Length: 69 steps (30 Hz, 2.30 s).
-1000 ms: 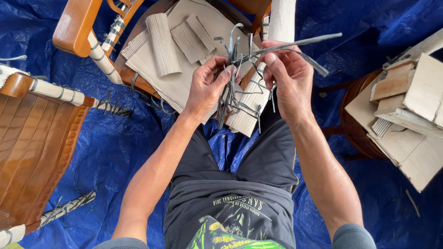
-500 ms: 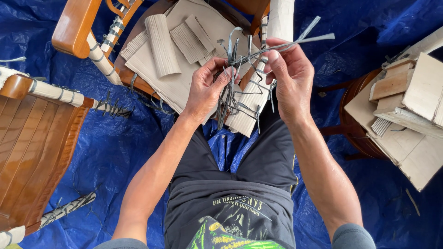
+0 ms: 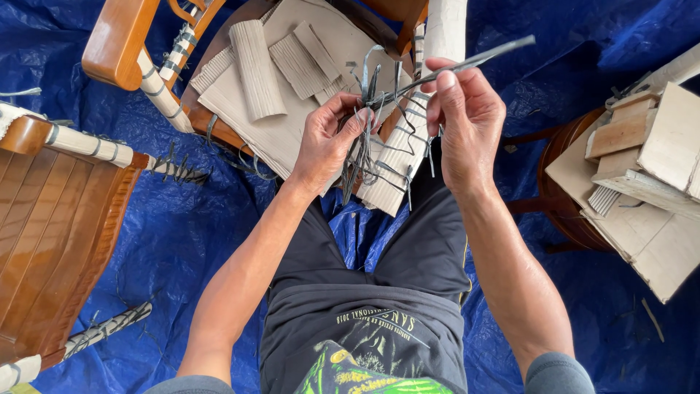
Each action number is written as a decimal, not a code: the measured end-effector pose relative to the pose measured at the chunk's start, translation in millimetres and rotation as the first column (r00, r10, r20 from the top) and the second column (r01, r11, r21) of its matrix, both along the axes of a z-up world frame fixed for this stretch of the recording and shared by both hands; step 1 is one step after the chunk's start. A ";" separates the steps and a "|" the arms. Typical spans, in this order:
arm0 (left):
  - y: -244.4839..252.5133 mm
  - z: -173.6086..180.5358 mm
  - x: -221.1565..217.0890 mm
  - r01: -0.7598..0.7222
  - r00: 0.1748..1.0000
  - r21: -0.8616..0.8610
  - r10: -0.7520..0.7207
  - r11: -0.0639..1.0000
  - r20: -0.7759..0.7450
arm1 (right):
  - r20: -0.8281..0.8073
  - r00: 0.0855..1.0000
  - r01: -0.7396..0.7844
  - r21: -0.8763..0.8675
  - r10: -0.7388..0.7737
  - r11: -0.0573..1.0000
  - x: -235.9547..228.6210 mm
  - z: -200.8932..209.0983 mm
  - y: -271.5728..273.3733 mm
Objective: The person secures several bundles of white corrugated material using dark plastic strips by hand while sitting on a blue tarp.
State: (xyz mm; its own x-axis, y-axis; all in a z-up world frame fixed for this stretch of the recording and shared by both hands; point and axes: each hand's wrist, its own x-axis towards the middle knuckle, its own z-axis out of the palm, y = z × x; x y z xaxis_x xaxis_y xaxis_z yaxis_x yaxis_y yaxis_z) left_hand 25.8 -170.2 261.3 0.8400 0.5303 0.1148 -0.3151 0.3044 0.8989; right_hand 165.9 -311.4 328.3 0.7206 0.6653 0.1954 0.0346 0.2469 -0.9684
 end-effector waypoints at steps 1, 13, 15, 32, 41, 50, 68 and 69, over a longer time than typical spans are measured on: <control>0.0 -0.5 -0.2 0.000 1.000 0.000 0.000 1.000 0.000 | 0.000 1.000 0.000 0.000 0.000 1.000 2.0 -2.3 -0.8; 0.7 -3.7 -2.1 -0.006 1.000 0.041 0.007 0.999 -0.006 | 0.090 0.993 0.070 0.010 -0.070 0.998 7.7 -2.9 -4.2; 2.0 -5.8 -2.8 0.008 1.000 0.036 -0.008 0.999 -0.002 | 0.137 0.983 0.124 0.009 -0.124 0.992 10.7 -3.9 -5.1; 76.4 -116.8 -27.2 -0.196 0.945 0.102 0.216 0.975 -0.245 | -0.043 0.896 0.420 0.401 -0.442 0.814 148.4 -48.5 -93.4; 104.5 -173.4 29.6 -0.252 0.595 0.855 0.769 0.452 -0.232 | -0.422 0.815 0.509 0.192 -0.398 0.839 201.0 -92.2 -107.7; 44.1 -109.1 255.6 -0.202 0.835 0.737 0.506 0.645 -0.214 | -0.188 0.894 0.320 -0.364 -0.406 0.875 241.0 -178.1 -2.5; 28.2 -114.4 294.8 0.044 0.750 0.618 0.383 0.785 -0.539 | 0.412 0.906 0.350 -0.597 -0.098 0.721 290.2 -204.0 86.4; 29.7 -115.9 296.2 0.040 0.753 0.626 0.388 0.779 -0.532 | 0.449 0.894 0.303 -0.572 -0.018 0.762 288.0 -199.4 85.0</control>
State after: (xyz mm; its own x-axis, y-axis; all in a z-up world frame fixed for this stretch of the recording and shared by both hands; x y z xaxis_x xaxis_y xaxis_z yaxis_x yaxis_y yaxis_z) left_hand 321.9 -140.5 145.4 0.7288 0.6830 -0.0493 0.3659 -0.3276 0.8711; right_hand 453.9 -226.5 129.0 0.7804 0.6205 0.0768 0.4269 -0.4390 -0.7906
